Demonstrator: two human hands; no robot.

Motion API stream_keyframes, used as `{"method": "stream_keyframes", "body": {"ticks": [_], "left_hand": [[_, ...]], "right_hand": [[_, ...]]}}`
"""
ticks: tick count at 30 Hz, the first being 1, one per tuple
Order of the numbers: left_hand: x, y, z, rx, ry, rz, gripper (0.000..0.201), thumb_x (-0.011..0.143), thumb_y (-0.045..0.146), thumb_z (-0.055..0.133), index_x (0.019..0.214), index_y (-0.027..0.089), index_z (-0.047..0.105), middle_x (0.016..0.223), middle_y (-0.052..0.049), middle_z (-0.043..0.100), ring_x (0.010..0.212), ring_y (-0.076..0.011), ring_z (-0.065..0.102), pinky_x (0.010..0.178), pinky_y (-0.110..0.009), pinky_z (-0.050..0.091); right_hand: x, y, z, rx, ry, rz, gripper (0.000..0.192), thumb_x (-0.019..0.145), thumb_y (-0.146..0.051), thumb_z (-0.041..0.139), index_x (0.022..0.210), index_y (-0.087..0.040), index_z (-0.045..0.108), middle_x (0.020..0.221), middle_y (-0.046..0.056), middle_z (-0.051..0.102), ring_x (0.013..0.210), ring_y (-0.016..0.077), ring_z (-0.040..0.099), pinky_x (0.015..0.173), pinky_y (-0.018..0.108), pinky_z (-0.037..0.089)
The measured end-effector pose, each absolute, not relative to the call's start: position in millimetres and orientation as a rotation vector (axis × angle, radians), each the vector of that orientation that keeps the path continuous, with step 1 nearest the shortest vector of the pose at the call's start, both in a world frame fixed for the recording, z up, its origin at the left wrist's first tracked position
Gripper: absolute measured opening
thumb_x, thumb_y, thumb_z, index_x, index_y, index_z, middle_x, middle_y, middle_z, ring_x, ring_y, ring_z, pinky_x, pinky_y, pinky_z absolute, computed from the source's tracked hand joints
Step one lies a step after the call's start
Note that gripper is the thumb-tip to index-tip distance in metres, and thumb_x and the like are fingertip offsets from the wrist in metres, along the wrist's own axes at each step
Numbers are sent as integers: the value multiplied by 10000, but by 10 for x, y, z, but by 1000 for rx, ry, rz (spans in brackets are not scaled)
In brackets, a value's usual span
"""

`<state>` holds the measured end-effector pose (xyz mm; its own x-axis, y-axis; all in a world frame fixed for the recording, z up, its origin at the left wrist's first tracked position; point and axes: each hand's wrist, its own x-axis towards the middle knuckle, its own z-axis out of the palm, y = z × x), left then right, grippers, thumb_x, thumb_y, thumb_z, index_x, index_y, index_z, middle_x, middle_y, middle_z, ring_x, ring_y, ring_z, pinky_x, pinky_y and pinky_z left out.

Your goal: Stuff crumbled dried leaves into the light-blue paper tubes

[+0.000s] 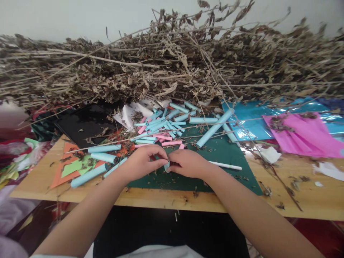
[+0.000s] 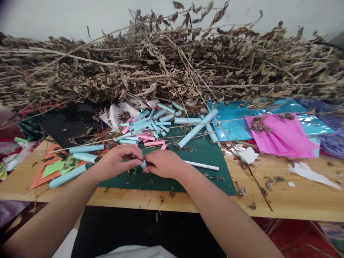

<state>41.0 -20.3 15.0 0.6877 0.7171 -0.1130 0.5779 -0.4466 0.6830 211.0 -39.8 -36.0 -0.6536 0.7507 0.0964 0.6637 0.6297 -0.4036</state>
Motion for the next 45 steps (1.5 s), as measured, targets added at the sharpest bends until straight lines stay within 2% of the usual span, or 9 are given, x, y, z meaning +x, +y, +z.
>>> {"method": "stream_keyframes", "body": {"ticks": [5,15,21,26,30,37,39,45], "left_hand": [[420,-232,99,2051,1092,279,254,716,297,476,935,182,536,864,-26,564,775,-126,515,674,-235,422],[401,-265,104,2095,1001,310,153,716,199,458,825,164,559,847,-27,543,766,-111,499,647,-213,403],[443,-267,114,2075,1018,300,95,702,203,461,720,153,539,784,-24,537,745,-120,489,650,-228,398],[444,-137,147,1902,897,2,65,654,173,462,717,158,470,664,28,464,608,-82,434,551,-193,362],[483,-41,232,1931,882,-220,124,594,139,447,706,175,408,612,54,400,534,-70,383,472,-176,317],[636,-29,381,2153,1025,-532,132,570,218,461,687,189,409,544,45,466,483,-105,459,410,-185,310],[627,-48,391,2134,1039,-518,128,577,213,442,703,191,428,537,45,485,472,-111,490,411,-190,328],[520,-138,355,2014,1045,-325,142,585,167,399,705,178,475,537,37,520,504,-114,545,437,-184,377]], "right_hand": [[2114,-392,-337,-1159,-2597,487,143,743,-299,487,745,-162,528,744,30,578,665,144,512,499,223,265],[2111,-391,-366,-1101,-2605,479,155,742,-312,487,774,-167,530,731,20,566,669,144,509,521,222,289],[2101,-398,-357,-1103,-2599,496,171,738,-333,497,781,-172,538,741,21,573,668,142,513,526,221,294],[2102,-395,-335,-1098,-2621,514,194,724,-361,512,779,-183,566,741,23,582,672,145,515,518,223,285],[2092,-401,-347,-1094,-2619,499,168,732,-337,506,802,-198,570,763,16,591,695,149,523,509,223,279],[2113,-398,-288,-1079,-2655,475,175,743,-321,495,846,-204,574,847,17,605,766,161,536,597,238,334],[2241,-404,-202,-1169,-2623,437,168,744,-319,492,834,-206,578,826,13,604,769,162,532,622,244,344],[2773,-632,-20,-1827,-2311,247,208,760,-354,448,821,-189,559,826,35,582,759,175,527,630,261,362]]}}
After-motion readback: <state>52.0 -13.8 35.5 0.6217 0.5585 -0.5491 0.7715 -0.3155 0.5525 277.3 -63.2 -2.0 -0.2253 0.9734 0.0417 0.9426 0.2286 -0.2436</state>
